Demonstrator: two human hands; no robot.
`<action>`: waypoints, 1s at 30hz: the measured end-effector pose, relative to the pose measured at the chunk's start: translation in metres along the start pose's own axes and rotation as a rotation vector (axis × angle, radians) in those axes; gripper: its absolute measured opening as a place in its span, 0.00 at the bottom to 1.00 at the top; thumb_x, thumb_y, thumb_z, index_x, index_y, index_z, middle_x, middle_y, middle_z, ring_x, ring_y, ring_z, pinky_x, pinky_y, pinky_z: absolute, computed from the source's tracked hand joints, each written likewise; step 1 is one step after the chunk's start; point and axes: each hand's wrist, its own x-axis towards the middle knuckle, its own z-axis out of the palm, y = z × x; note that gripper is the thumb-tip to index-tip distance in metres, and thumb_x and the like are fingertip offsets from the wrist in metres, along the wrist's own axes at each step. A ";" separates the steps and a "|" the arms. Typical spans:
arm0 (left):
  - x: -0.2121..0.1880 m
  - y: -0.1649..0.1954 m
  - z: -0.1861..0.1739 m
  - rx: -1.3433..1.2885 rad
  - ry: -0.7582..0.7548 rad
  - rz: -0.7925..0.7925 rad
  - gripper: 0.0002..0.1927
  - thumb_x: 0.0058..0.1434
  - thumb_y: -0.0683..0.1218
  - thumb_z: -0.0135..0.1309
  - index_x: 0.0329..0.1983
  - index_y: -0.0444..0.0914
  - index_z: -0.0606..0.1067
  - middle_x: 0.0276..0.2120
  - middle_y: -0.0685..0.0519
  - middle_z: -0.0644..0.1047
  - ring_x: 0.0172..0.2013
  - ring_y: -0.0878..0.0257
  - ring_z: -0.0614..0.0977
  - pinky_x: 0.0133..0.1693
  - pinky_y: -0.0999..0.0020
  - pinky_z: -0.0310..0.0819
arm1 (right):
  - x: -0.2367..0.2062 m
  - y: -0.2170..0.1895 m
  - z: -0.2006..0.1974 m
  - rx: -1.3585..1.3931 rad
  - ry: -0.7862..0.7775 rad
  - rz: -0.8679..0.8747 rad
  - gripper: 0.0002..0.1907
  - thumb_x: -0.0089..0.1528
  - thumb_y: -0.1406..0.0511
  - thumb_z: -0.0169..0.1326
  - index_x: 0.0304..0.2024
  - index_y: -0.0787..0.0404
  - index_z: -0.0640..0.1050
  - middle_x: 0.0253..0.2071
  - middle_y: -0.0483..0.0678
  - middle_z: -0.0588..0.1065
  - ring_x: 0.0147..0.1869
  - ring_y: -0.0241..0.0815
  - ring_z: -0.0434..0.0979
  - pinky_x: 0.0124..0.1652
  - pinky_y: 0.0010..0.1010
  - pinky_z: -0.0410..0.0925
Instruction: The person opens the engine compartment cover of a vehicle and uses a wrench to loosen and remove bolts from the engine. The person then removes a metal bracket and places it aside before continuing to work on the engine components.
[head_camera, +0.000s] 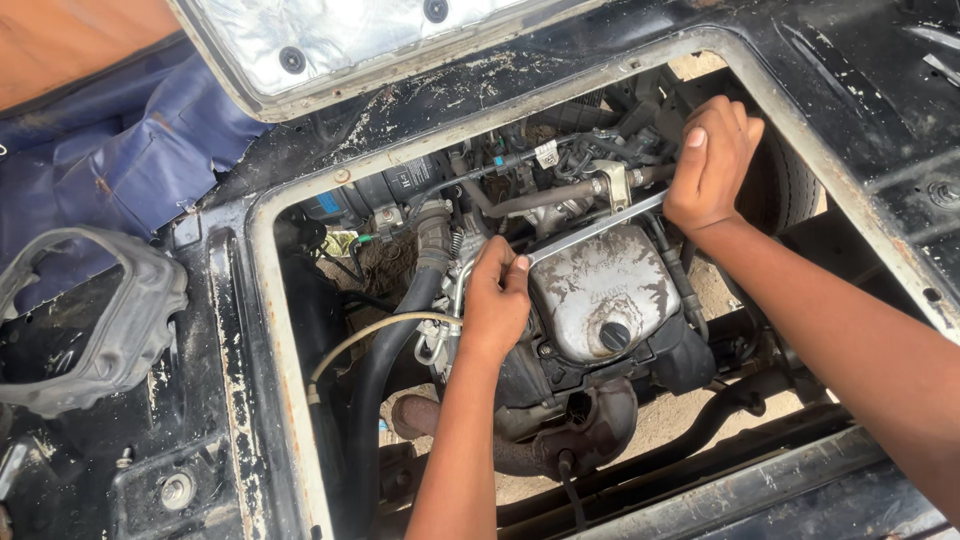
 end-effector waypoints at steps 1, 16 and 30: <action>0.000 -0.001 0.000 0.006 -0.003 -0.010 0.14 0.68 0.39 0.51 0.29 0.35 0.60 0.28 0.52 0.62 0.29 0.64 0.63 0.33 0.68 0.64 | 0.000 -0.001 0.000 0.001 0.000 0.004 0.16 0.75 0.62 0.36 0.34 0.62 0.67 0.37 0.52 0.66 0.43 0.51 0.62 0.47 0.40 0.52; -0.002 0.000 -0.003 0.046 0.030 0.056 0.14 0.68 0.39 0.52 0.30 0.35 0.60 0.28 0.51 0.61 0.29 0.62 0.62 0.33 0.67 0.62 | 0.015 -0.005 0.025 -0.016 0.030 0.122 0.18 0.77 0.61 0.35 0.36 0.62 0.68 0.38 0.52 0.66 0.45 0.53 0.64 0.50 0.43 0.53; -0.001 -0.003 -0.004 0.022 0.017 0.028 0.13 0.67 0.39 0.53 0.30 0.35 0.62 0.25 0.52 0.64 0.27 0.65 0.64 0.31 0.67 0.64 | 0.033 -0.010 0.017 -0.270 -0.130 -0.026 0.08 0.72 0.66 0.49 0.40 0.64 0.72 0.45 0.54 0.69 0.51 0.56 0.66 0.51 0.47 0.55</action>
